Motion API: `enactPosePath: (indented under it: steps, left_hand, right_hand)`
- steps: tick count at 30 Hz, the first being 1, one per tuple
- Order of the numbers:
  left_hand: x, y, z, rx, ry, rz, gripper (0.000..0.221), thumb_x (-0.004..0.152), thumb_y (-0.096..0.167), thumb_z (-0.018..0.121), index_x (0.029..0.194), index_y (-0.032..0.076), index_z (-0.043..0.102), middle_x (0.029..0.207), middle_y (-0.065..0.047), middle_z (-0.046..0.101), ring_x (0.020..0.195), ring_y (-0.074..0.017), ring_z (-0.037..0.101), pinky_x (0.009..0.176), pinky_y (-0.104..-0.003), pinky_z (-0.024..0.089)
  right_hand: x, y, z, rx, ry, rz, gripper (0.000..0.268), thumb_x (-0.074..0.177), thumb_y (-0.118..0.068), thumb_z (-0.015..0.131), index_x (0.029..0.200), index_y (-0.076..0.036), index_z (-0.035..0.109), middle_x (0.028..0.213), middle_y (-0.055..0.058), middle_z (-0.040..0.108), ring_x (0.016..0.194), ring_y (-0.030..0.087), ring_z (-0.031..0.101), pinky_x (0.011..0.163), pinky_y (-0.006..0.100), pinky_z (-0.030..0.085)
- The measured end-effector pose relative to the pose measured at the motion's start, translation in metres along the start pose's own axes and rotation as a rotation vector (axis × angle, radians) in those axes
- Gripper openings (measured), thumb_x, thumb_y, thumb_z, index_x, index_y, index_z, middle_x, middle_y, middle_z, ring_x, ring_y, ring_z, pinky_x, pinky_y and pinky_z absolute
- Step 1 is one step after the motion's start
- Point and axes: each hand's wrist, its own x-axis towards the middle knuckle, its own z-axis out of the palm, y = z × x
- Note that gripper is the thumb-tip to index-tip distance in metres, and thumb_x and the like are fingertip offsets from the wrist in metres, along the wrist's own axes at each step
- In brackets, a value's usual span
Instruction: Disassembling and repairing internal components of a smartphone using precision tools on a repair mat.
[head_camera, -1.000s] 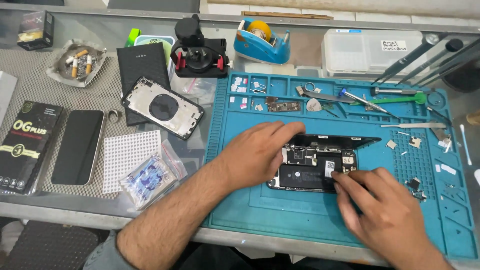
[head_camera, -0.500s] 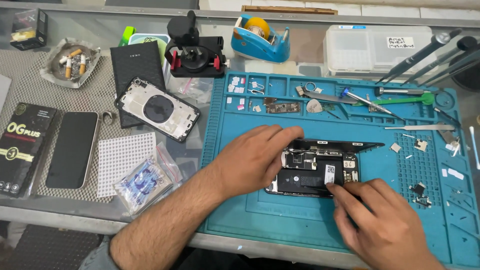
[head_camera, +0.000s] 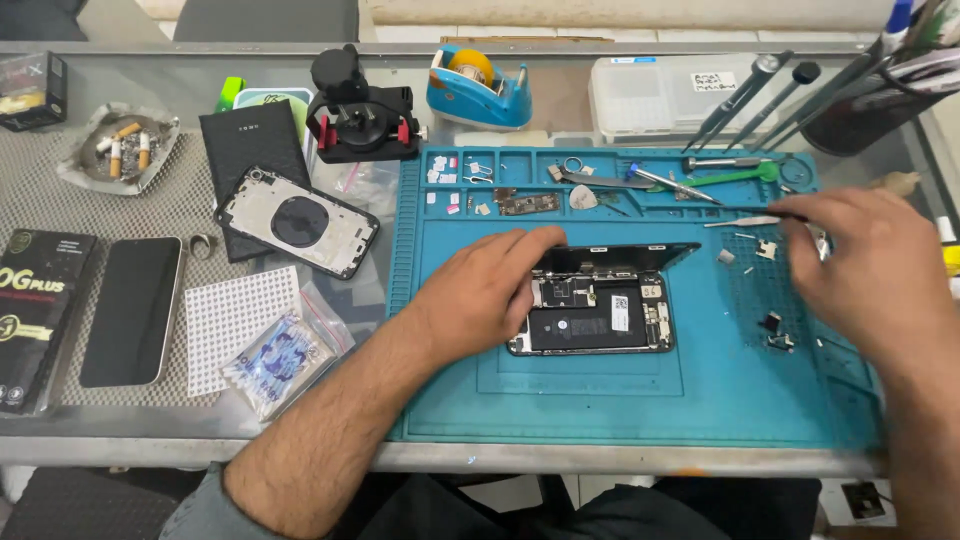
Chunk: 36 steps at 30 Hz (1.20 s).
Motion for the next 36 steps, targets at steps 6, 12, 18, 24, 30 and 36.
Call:
enactPosePath:
  steps: [6, 12, 18, 24, 30, 36]
  left_hand:
    - [0.0, -0.002, 0.0, -0.033, -0.03, -0.054, 0.053, 0.088, -0.002, 0.05, 0.139, 0.009, 0.045, 0.121, -0.015, 0.066, 0.105, -0.0375, 0.066, 0.083, -0.049, 0.055]
    - [0.001, -0.001, -0.001, -0.034, -0.034, -0.047, 0.055, 0.086, -0.002, 0.053, 0.139, 0.01, 0.045, 0.118, -0.015, 0.067, 0.098, -0.0364, 0.066, 0.076, -0.049, 0.054]
    - [0.0, -0.002, -0.001, -0.028, -0.019, -0.04, 0.057, 0.084, -0.002, 0.054, 0.14, 0.009, 0.045, 0.12, -0.015, 0.067, 0.098, -0.0373, 0.067, 0.076, -0.05, 0.055]
    - [0.002, -0.002, -0.003, -0.03, -0.037, -0.062, 0.059, 0.085, -0.001, 0.054, 0.141, 0.01, 0.044, 0.123, -0.015, 0.067, 0.099, -0.037, 0.067, 0.076, -0.05, 0.055]
    - [0.001, -0.003, 0.0, -0.039, -0.022, -0.037, 0.057, 0.085, -0.002, 0.053, 0.14, 0.009, 0.044, 0.123, -0.016, 0.066, 0.099, -0.037, 0.067, 0.075, -0.049, 0.054]
    - [0.001, -0.006, 0.001, -0.036, -0.02, -0.035, 0.058, 0.084, -0.003, 0.053, 0.14, 0.01, 0.043, 0.124, -0.016, 0.066, 0.1, -0.0373, 0.067, 0.076, -0.049, 0.054]
  right_hand:
    - [0.032, 0.011, 0.026, 0.134, -0.116, -0.006, 0.032, 0.094, -0.014, 0.066, 0.122, -0.009, 0.08, 0.118, 0.015, 0.079, 0.111, 0.036, 0.071, 0.1, 0.05, 0.055]
    - [0.063, -0.004, 0.026, 0.088, -0.091, -0.005, 0.026, 0.105, -0.018, 0.064, 0.124, -0.009, 0.08, 0.115, 0.01, 0.079, 0.102, 0.036, 0.067, 0.073, 0.053, 0.057]
    - [0.086, -0.02, 0.029, 0.31, 0.016, 0.179, 0.023, 0.109, -0.02, 0.071, 0.111, 0.001, 0.08, 0.095, 0.013, 0.079, 0.08, 0.029, 0.074, 0.081, 0.045, 0.058]
    - [0.093, -0.045, 0.019, 0.639, 0.157, 0.206, 0.017, 0.108, -0.011, 0.076, 0.114, 0.004, 0.07, 0.094, 0.013, 0.074, 0.08, 0.021, 0.071, 0.076, 0.036, 0.06]
    - [0.108, -0.041, 0.051, 0.551, 0.082, 0.165, 0.037, 0.108, -0.018, 0.071, 0.132, 0.011, 0.068, 0.105, 0.017, 0.078, 0.09, 0.032, 0.074, 0.089, 0.046, 0.054]
    - [0.116, -0.058, 0.036, 0.592, -0.103, 0.346, 0.024, 0.117, -0.021, 0.054, 0.123, 0.002, 0.047, 0.092, 0.027, 0.069, 0.09, 0.048, 0.059, 0.078, 0.059, 0.046]
